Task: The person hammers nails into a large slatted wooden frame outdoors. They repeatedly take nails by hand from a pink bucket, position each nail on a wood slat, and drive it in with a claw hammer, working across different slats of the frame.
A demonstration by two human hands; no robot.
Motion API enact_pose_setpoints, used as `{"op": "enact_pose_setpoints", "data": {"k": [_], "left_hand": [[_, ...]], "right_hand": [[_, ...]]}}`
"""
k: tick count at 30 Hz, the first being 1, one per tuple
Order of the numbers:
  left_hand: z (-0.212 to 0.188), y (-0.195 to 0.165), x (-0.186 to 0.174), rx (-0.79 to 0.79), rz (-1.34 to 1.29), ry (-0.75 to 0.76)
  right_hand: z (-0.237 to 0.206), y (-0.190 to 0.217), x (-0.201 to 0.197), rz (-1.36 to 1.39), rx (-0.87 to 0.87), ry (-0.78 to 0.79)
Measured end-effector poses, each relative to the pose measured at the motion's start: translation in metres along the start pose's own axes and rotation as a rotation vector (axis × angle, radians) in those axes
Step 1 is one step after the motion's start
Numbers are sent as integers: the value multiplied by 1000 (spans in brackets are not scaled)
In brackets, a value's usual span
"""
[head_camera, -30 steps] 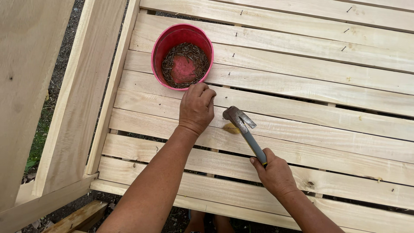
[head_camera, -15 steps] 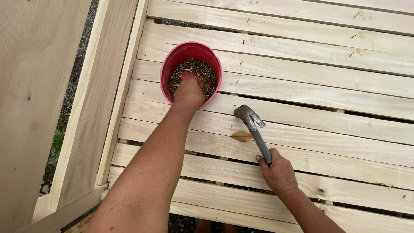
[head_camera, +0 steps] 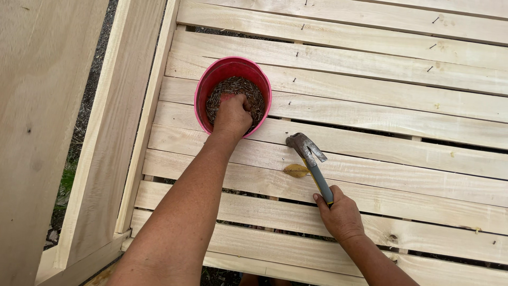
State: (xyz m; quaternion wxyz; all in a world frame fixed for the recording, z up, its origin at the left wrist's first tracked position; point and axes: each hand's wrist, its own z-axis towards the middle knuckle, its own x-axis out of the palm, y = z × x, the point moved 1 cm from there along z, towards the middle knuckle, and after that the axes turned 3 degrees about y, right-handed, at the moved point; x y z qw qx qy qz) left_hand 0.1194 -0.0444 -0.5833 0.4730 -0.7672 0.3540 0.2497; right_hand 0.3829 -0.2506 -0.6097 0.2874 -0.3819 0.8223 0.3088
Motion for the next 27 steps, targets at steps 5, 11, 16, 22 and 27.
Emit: {"op": "enact_pose_setpoints", "data": {"k": [5, 11, 16, 22, 27], "left_hand": [[-7, 7, 2, 110, -88, -190], [-22, 15, 9, 129, -343, -302], [-44, 10, 12, 193, -705, -324], [-116, 19, 65, 481, -476, -100], [-144, 53, 110, 310, -228, 61]], "right_hand": [[0, -4, 1, 18, -25, -18], [1, -11, 4, 40, -64, -36], [-4, -12, 5, 58, -88, -29], [-19, -18, 6, 52, -83, -21], [-35, -35, 10, -6, -64, 4]]}}
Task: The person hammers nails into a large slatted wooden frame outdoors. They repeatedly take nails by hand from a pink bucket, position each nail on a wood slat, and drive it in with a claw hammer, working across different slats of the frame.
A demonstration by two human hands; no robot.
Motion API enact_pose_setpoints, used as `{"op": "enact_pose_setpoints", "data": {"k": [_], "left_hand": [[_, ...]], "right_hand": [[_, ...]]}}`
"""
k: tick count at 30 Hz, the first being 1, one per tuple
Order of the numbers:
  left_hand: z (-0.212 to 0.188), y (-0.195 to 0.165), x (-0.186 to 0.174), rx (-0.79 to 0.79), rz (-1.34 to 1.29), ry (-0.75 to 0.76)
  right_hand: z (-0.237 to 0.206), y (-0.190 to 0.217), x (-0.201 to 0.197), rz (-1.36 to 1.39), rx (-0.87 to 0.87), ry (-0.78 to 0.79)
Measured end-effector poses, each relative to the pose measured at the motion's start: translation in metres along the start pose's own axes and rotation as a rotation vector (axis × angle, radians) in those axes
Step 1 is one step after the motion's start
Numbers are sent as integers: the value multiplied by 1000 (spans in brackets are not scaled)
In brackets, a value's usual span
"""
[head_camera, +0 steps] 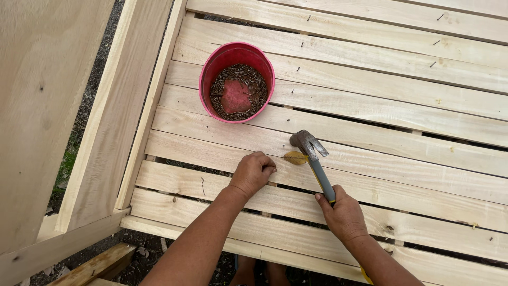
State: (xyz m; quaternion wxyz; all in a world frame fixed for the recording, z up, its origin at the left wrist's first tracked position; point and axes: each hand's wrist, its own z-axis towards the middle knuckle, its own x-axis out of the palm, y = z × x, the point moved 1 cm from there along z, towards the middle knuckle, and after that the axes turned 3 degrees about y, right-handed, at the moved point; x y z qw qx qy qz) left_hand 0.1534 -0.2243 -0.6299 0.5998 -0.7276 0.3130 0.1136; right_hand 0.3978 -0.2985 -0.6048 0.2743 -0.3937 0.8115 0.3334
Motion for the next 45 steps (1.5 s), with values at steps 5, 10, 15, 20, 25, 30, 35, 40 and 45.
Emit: {"op": "enact_pose_setpoints", "data": {"k": [5, 10, 15, 20, 25, 30, 35, 40, 45], "left_hand": [[-1, 21, 21, -40, -53, -155], [-3, 19, 28, -50, 27, -173], [-6, 8, 29, -64, 119, -169], [-7, 1, 29, -66, 179, -149], [-8, 0, 31, -86, 190, -144], [-9, 0, 33, -77, 221, -148], [-12, -2, 41, 49, 352, -152], [-11, 1, 49, 50, 347, -190], [-10, 7, 52, -25, 280, -195]], "right_hand": [[-6, -15, 3, -27, -39, -15], [-7, -18, 7, -46, -56, -22], [-11, -16, 5, -37, -67, -22], [-20, -13, 5, -34, -1, 44], [-21, -12, 5, -31, 0, 50], [-22, -13, 5, -43, 3, 47], [-26, -12, 9, -43, -12, 30], [-33, -18, 16, 16, -36, -9], [-58, -27, 22, 36, -67, 10]]}}
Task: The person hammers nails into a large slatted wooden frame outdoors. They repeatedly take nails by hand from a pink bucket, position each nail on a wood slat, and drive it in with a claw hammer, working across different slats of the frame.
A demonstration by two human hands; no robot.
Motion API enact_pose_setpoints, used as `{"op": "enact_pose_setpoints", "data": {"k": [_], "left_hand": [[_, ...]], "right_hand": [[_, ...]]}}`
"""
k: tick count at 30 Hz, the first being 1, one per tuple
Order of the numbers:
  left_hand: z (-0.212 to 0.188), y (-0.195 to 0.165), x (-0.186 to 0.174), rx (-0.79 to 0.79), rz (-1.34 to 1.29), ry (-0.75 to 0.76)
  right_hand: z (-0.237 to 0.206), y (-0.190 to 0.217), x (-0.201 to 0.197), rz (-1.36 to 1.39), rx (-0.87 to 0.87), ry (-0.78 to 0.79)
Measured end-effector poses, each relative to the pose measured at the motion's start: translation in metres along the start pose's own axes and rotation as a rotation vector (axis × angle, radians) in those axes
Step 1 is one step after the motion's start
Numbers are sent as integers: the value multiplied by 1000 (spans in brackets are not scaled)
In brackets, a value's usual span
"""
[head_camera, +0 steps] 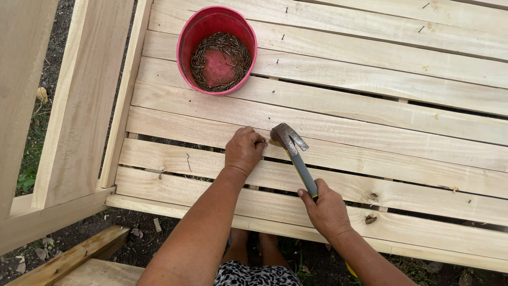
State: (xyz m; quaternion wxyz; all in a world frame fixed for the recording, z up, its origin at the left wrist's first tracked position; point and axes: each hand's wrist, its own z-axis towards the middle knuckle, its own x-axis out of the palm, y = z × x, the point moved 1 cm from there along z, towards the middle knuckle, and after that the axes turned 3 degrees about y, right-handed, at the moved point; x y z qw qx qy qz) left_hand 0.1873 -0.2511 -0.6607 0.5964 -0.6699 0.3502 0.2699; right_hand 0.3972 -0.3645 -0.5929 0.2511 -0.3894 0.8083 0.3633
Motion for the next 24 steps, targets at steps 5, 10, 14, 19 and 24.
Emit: {"op": "enact_pose_setpoints", "data": {"k": [5, 10, 14, 19, 24], "left_hand": [[2, -2, 1, -46, 25, 40], [3, -1, -2, -52, 31, 41], [3, -2, -3, -68, 40, 63], [2, 0, -12, 4, -14, 104], [6, 18, -27, -52, -300, 204]], "right_hand": [[-12, 11, 0, 7, -2, 67], [-16, 20, -2, -22, -28, 62], [-14, 20, -2, -71, 11, 81], [-15, 24, -8, -70, -5, 63], [-22, 38, -22, 34, -67, -8]]}}
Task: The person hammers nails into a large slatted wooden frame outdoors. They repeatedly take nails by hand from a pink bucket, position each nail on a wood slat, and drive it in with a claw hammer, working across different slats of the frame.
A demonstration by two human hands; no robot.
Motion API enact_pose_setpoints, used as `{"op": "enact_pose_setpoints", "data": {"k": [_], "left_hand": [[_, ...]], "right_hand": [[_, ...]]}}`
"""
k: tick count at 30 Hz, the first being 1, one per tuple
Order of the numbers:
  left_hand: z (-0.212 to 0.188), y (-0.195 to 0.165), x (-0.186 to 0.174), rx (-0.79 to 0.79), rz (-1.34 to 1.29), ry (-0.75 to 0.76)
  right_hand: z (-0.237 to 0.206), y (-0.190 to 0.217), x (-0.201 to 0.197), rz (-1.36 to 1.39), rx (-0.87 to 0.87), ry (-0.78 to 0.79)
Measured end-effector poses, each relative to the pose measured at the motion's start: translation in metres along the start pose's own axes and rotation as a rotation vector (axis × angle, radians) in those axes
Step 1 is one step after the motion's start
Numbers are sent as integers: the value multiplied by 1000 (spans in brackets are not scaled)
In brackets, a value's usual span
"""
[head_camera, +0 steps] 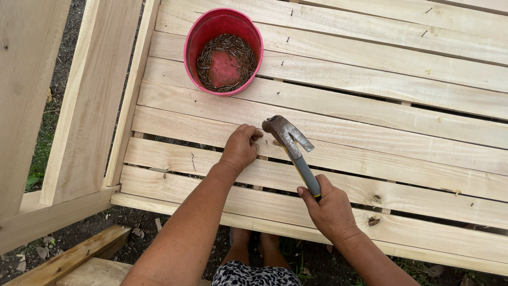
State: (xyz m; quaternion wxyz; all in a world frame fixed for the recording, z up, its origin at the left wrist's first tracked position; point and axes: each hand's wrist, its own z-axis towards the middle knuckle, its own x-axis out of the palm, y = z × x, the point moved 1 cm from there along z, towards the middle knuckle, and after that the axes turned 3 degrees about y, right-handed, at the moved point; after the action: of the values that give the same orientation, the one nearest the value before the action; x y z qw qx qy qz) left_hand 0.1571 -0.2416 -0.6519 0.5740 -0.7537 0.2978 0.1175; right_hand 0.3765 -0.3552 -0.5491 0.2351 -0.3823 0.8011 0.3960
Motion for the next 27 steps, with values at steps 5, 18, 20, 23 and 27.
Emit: {"op": "enact_pose_setpoints", "data": {"k": [5, 18, 20, 23, 27], "left_hand": [[0, 8, 1, -28, 11, -75], [-1, 6, -12, -89, -86, 9], [-1, 6, -13, -116, -57, 12], [-1, 5, -15, -118, -29, 18], [3, 8, -18, -154, -21, 70]], "right_hand": [[-3, 10, -12, -33, -78, -10], [-12, 32, -13, -111, 19, 56], [-12, 34, -14, -148, 61, 96], [-7, 35, -21, -284, 176, 215], [-6, 38, -29, -320, 203, 232]]}}
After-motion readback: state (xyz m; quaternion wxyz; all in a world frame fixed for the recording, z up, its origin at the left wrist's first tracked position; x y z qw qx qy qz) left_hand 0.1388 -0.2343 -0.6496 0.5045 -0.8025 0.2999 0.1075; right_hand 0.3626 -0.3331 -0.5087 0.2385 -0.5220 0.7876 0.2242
